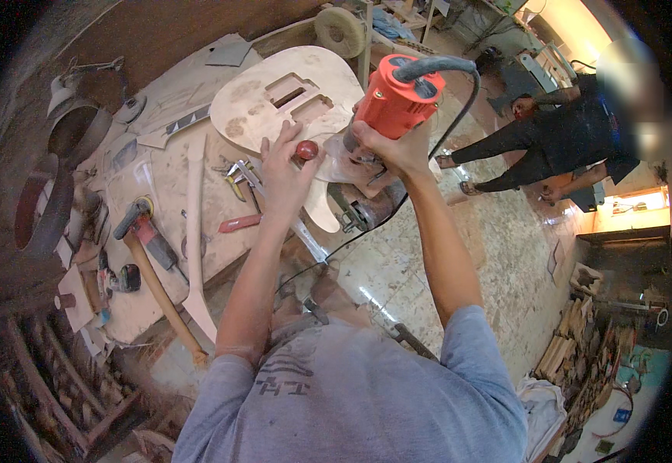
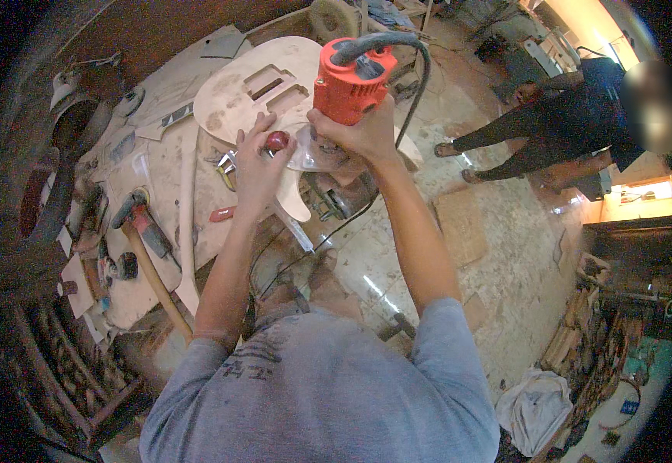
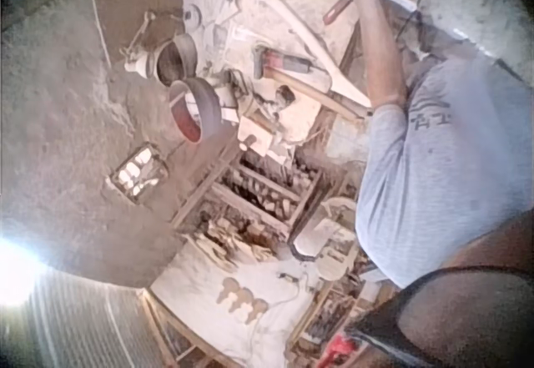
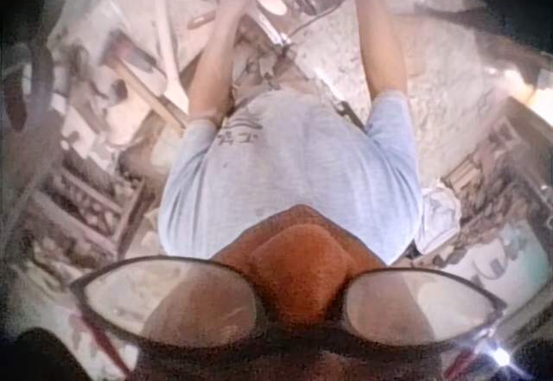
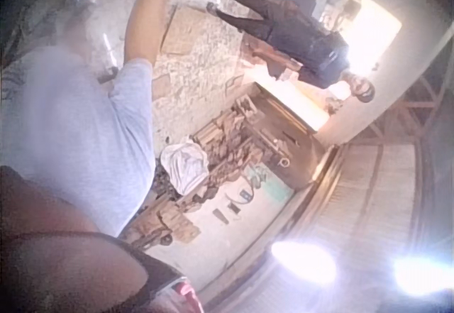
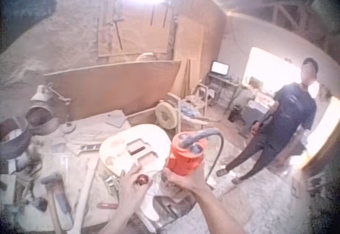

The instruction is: The person uses a handheld router to shape the edges and internal cavities of a wooden guitar body on a workbench.

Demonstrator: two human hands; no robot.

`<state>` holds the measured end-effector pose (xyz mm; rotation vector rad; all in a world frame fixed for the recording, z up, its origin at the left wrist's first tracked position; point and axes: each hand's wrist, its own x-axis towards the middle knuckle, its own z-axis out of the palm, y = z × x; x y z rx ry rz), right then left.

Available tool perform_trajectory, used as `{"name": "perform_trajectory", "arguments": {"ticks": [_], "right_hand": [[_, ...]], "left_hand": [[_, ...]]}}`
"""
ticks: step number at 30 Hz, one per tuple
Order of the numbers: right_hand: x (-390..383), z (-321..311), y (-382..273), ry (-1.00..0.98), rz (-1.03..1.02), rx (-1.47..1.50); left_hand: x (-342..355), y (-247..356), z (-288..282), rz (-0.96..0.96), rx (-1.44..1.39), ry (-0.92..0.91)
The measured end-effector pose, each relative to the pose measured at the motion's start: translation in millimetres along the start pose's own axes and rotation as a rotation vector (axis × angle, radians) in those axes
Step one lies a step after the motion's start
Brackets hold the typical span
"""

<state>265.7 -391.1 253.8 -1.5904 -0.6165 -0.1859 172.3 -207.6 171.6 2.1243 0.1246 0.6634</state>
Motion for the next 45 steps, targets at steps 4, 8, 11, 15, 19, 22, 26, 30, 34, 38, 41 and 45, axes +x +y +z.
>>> {"name": "perform_trajectory", "arguments": {"ticks": [4,8,11,15,19,22,26,30,34,38,41,45], "right_hand": [[-18.2,-1.4,-11.7,0.031,-0.023,0.005],[-14.5,3.8,-11.7,0.010,0.023,0.047],[-9.3,7.2,-17.4,-0.026,0.022,0.009],[-3.6,8.1,-11.2,-0.028,-0.053,-0.080],[-1.8,13.1,-14.7,-0.070,-0.044,-0.063],[-3.1,13.4,-11.6,-0.069,-0.037,-0.034],[-11.4,9.5,-9.6,-0.036,0.009,-0.025],[-8.1,4.4,-12.1,-0.057,0.038,-0.024],[0.0,9.6,-7.7,-0.044,-0.035,0.005],[-3.5,9.7,-13.5,-0.061,0.005,0.005],[-13.1,-2.6,-6.2,0.010,-0.059,-0.008],[-15.9,-5.8,-10.8,0.048,-0.018,-0.048]], "left_hand": [[-4.3,0.8,-8.3,0.042,0.000,-0.056],[-4.0,-1.3,-7.6,0.034,-0.089,-0.031],[-4.4,-3.1,-7.8,0.006,-0.117,0.001],[-2.6,0.7,-7.9,-0.063,-0.177,0.012],[-2.3,2.8,-11.9,-0.100,-0.211,0.025],[-2.9,1.0,-15.9,-0.090,-0.175,-0.013],[-6.4,-1.8,-18.8,-0.048,-0.164,-0.073],[-5.3,1.4,-14.0,-0.086,-0.192,-0.029],[-2.9,0.9,-12.2,-0.099,-0.163,-0.005],[-5.0,-2.9,-14.4,-0.078,-0.179,-0.026],[-0.5,-1.8,-17.9,0.047,-0.047,-0.150],[12.9,-7.0,-12.7,0.080,0.003,-0.217]]}}
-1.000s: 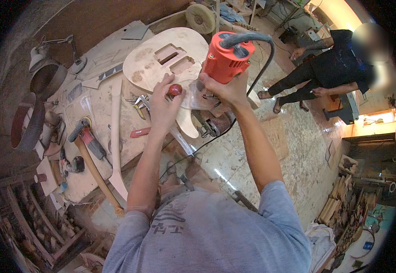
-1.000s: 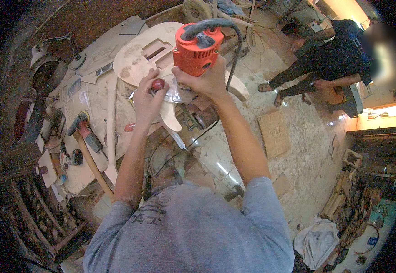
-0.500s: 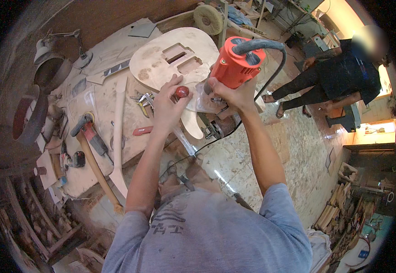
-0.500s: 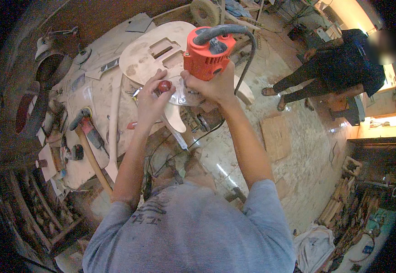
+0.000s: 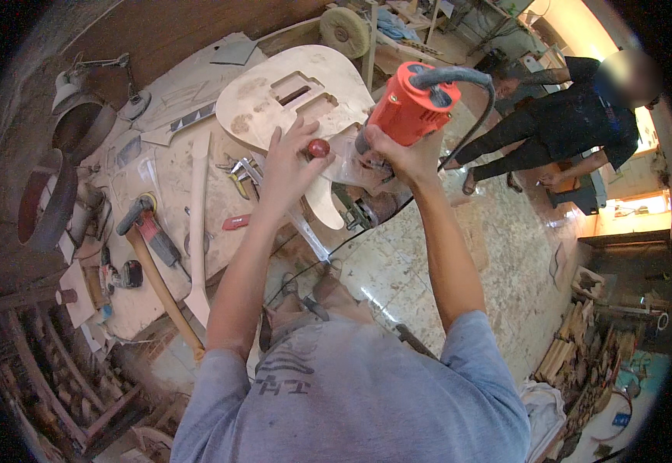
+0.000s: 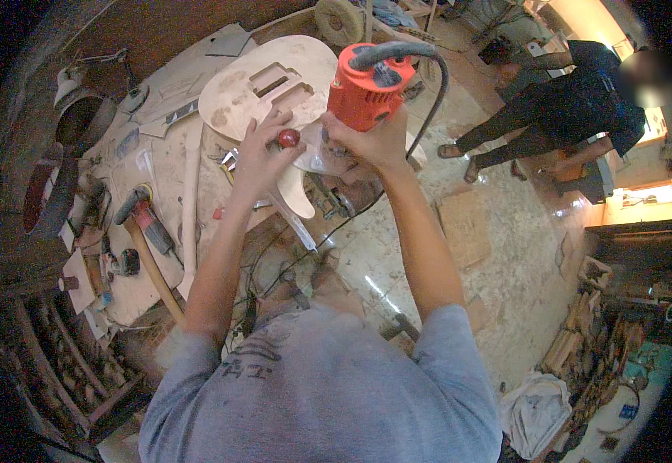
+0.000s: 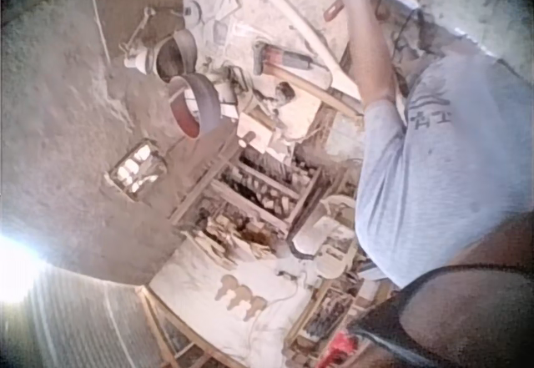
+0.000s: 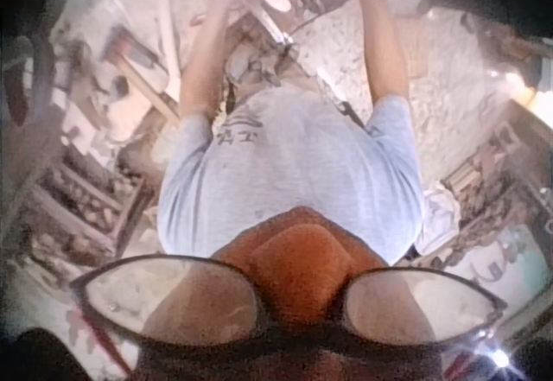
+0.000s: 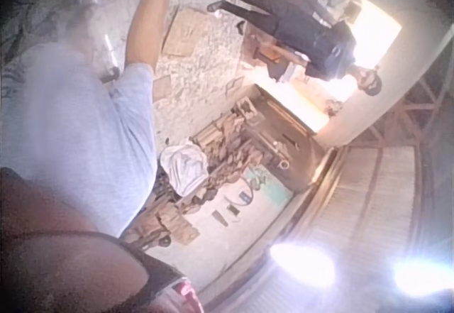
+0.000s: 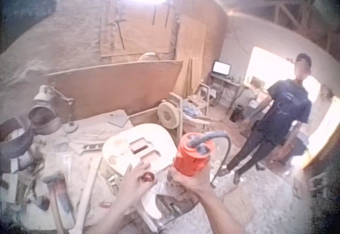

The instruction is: The person uses a handheld router to shape the edges and internal cavities of a wooden guitar body on a workbench.

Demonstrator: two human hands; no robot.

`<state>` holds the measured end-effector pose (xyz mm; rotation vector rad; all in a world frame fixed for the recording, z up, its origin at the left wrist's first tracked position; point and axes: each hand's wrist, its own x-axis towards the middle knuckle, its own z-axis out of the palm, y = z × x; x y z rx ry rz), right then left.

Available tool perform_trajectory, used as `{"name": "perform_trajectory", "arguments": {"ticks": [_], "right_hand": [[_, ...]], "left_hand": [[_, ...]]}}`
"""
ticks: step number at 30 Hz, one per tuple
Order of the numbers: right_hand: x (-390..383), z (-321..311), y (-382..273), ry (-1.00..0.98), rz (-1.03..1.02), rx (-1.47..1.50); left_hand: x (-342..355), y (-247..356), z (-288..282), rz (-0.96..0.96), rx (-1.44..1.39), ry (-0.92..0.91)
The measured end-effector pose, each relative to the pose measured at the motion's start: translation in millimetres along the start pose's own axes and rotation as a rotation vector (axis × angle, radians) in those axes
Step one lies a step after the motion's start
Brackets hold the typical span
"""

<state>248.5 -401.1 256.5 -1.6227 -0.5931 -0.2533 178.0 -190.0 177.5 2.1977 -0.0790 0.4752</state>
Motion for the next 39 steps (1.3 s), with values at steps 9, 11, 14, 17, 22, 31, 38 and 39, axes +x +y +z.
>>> {"name": "perform_trajectory", "arguments": {"ticks": [9,11,14,17,22,31,38,39], "right_hand": [[19.1,2.0,13.7,0.046,-0.037,-0.238],[18.9,2.2,11.9,0.034,-0.086,-0.278],[11.3,2.8,7.9,0.076,-0.087,-0.272],[1.9,4.7,0.2,0.115,-0.047,-0.255],[-10.8,8.5,-12.9,0.175,0.030,-0.300],[7.2,9.9,-11.1,0.094,0.052,-0.292],[11.5,-22.5,-0.5,-0.137,0.155,0.010],[12.7,-26.0,-9.7,-0.178,0.163,-0.031]], "left_hand": [[35.3,-19.1,0.5,0.053,0.065,-0.077],[39.2,-23.5,2.5,0.079,0.050,-0.063],[40.6,-24.3,0.3,0.063,0.018,-0.125],[39.9,-20.0,-3.6,0.058,0.038,-0.173],[39.4,-16.6,-3.1,0.069,0.069,-0.202],[40.2,-13.1,-0.4,0.012,0.043,-0.118],[23.8,-11.3,8.3,0.039,-0.008,-0.082],[20.8,-7.0,7.1,0.029,-0.019,-0.080]]}}
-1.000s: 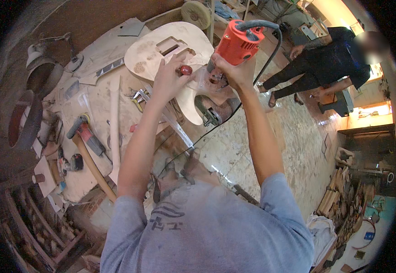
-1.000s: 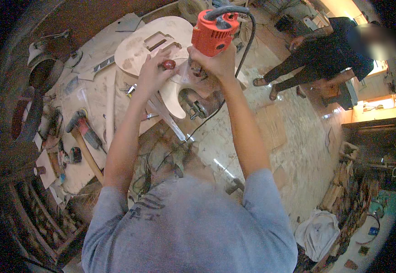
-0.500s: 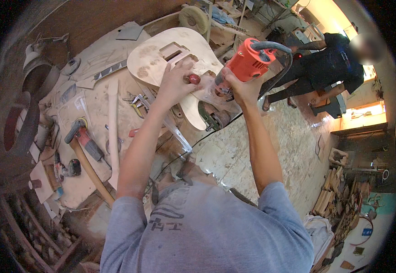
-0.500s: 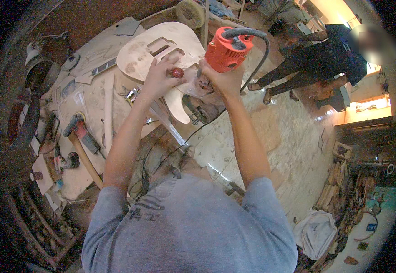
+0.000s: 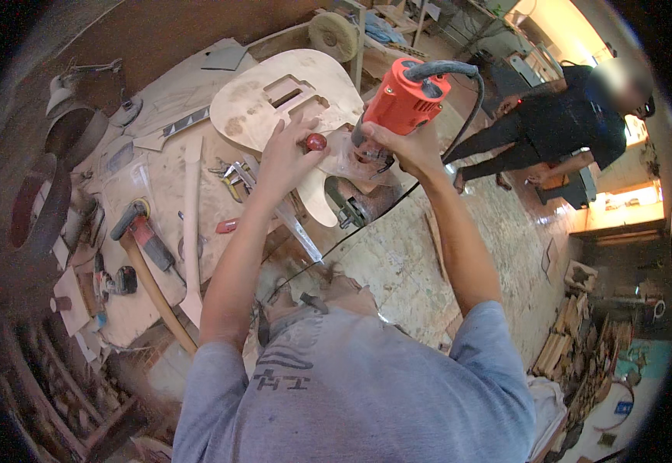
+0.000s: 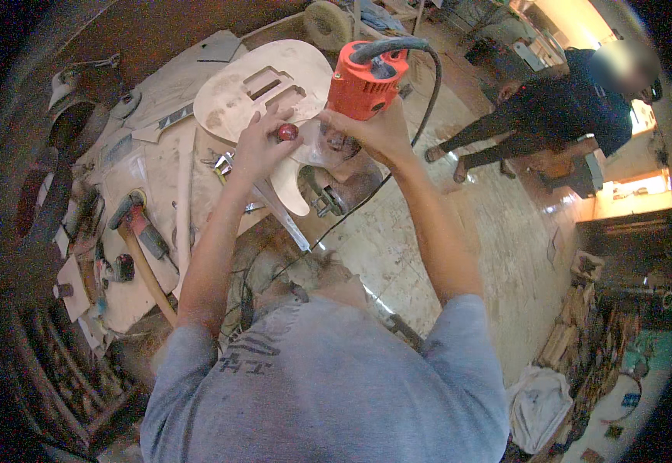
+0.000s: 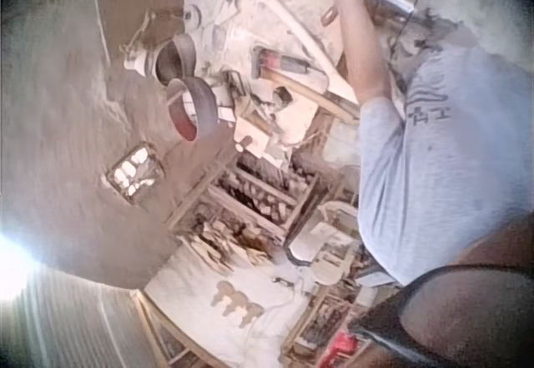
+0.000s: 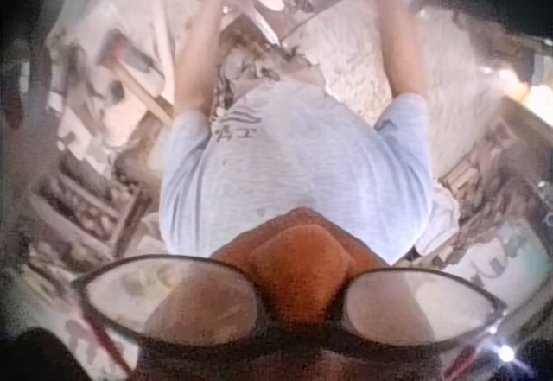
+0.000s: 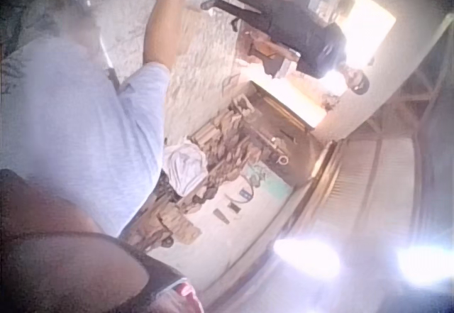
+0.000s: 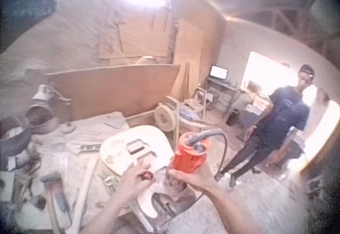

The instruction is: The person uses a handheld router to shape the edges and internal cavities of a wooden guitar body on a workbench.

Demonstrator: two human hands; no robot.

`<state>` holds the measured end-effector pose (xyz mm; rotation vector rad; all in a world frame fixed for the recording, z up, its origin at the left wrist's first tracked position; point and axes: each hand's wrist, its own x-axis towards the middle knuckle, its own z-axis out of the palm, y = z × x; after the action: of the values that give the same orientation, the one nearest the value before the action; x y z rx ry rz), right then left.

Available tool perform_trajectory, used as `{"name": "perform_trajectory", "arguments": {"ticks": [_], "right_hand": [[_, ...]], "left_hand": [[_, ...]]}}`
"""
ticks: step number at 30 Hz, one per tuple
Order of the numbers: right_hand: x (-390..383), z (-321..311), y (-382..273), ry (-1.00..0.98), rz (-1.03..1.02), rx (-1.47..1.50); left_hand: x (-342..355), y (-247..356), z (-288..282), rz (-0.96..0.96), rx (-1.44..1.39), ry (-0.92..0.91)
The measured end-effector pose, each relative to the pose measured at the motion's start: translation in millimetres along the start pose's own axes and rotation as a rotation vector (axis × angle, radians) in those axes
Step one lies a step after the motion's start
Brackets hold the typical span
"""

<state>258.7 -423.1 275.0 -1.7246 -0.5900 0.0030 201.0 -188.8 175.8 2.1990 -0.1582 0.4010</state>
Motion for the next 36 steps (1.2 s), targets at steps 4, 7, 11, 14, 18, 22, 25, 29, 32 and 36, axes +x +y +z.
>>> {"name": "perform_trajectory", "arguments": {"ticks": [4,7,11,14,18,22,25,29,32,36], "right_hand": [[-7.4,-27.9,-21.9,-0.131,0.108,-0.135],[-25.8,-58.4,-13.3,-0.143,0.059,-0.253],[-47.1,-84.6,12.5,-0.228,-0.089,-0.551],[-50.2,-86.4,61.2,-0.265,-0.202,-0.473],[-33.5,-85.1,82.0,-0.376,-0.336,-0.394],[-9.5,-85.1,94.7,-0.485,-0.293,-0.329],[15.2,-82.6,114.4,-0.506,-0.316,-0.265],[43.1,-80.4,112.1,-0.638,-0.295,-0.262],[63.2,-75.4,116.2,-0.721,-0.358,-0.247],[87.9,-70.2,121.5,-0.875,-0.377,-0.182]], "left_hand": [[-4.4,6.6,-0.1,-0.062,-0.016,0.032],[-8.6,6.4,-0.2,-0.084,-0.014,0.065],[-15.0,11.9,-4.0,-0.119,0.050,0.098],[-16.6,20.6,0.1,-0.140,0.034,0.116],[-31.0,30.2,5.3,-0.186,0.003,0.166],[-43.2,40.8,15.6,-0.265,-0.048,0.297],[-55.5,48.1,30.4,-0.327,-0.111,0.422],[-68.1,62.4,46.9,-0.384,-0.077,0.542],[-76.6,79.7,61.2,-0.448,-0.031,0.637],[-80.0,106.4,86.7,-0.512,0.062,0.804]]}}
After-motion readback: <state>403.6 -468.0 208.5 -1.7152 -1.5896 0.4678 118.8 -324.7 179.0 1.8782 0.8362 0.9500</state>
